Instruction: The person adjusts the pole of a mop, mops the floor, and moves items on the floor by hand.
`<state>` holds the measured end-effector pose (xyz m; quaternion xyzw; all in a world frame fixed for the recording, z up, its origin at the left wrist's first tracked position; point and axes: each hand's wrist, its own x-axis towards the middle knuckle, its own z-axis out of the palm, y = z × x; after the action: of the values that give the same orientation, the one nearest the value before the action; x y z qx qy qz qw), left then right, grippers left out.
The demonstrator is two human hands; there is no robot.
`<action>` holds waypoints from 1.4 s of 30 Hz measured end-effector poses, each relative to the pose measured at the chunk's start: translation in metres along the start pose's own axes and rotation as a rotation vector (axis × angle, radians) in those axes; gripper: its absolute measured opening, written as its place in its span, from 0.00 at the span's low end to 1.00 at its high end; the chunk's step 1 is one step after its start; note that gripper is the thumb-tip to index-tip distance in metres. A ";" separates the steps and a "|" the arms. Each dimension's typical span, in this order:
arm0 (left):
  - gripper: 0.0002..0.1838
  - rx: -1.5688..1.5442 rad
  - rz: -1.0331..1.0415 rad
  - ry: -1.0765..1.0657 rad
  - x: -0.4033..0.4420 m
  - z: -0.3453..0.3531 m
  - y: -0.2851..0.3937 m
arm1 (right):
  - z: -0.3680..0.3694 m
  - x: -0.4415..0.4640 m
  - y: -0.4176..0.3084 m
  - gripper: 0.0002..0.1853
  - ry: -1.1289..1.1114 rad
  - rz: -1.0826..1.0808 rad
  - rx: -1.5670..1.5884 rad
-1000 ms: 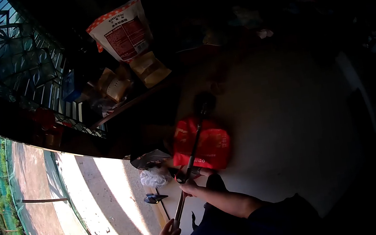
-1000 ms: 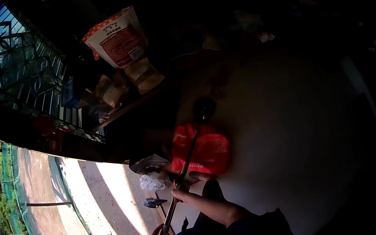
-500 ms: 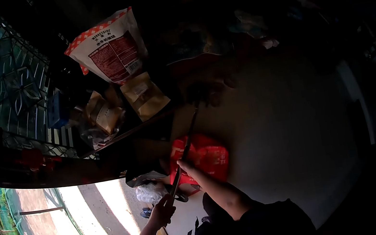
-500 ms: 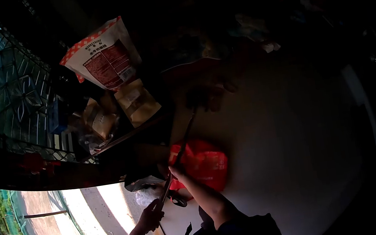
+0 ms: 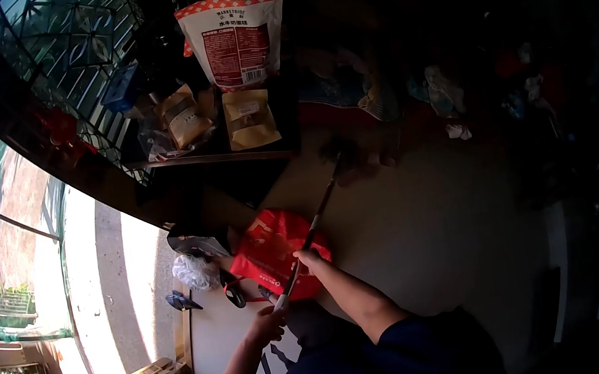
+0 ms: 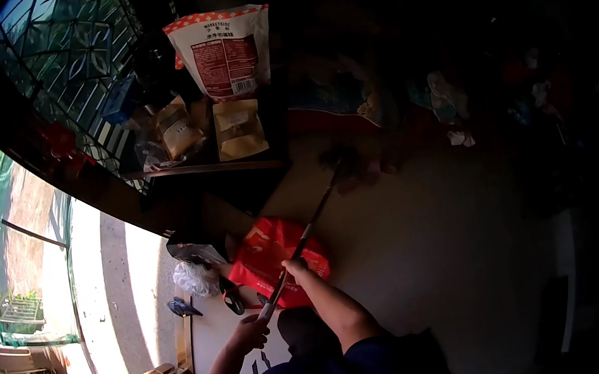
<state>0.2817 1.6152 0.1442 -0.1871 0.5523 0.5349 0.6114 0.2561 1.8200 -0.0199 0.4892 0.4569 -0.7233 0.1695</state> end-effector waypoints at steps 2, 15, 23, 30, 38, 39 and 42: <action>0.11 0.050 0.033 0.112 0.002 0.024 -0.026 | -0.013 -0.013 0.016 0.04 0.001 0.067 -0.066; 0.25 0.656 0.466 0.392 0.062 0.139 -0.039 | -0.123 -0.013 -0.027 0.03 -0.133 0.179 -0.160; 0.25 0.629 0.189 0.354 0.094 0.241 0.091 | -0.218 0.038 -0.153 0.04 0.014 0.146 -0.331; 0.18 0.471 0.289 0.777 0.067 0.285 0.071 | -0.192 0.059 -0.169 0.07 -0.145 0.067 -0.577; 0.25 0.107 0.310 1.042 0.120 0.345 0.116 | -0.119 0.089 -0.233 0.05 -0.370 -0.067 -0.802; 0.26 0.151 0.323 1.035 0.129 0.349 0.125 | -0.118 0.109 -0.241 0.04 -0.328 -0.027 -0.935; 0.31 0.121 0.313 0.910 0.146 0.363 0.124 | -0.139 0.111 -0.255 0.04 -0.280 -0.064 -1.233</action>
<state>0.3208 2.0226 0.1774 -0.2807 0.8153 0.4513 0.2296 0.1048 2.0906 -0.0042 0.1882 0.7776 -0.3890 0.4567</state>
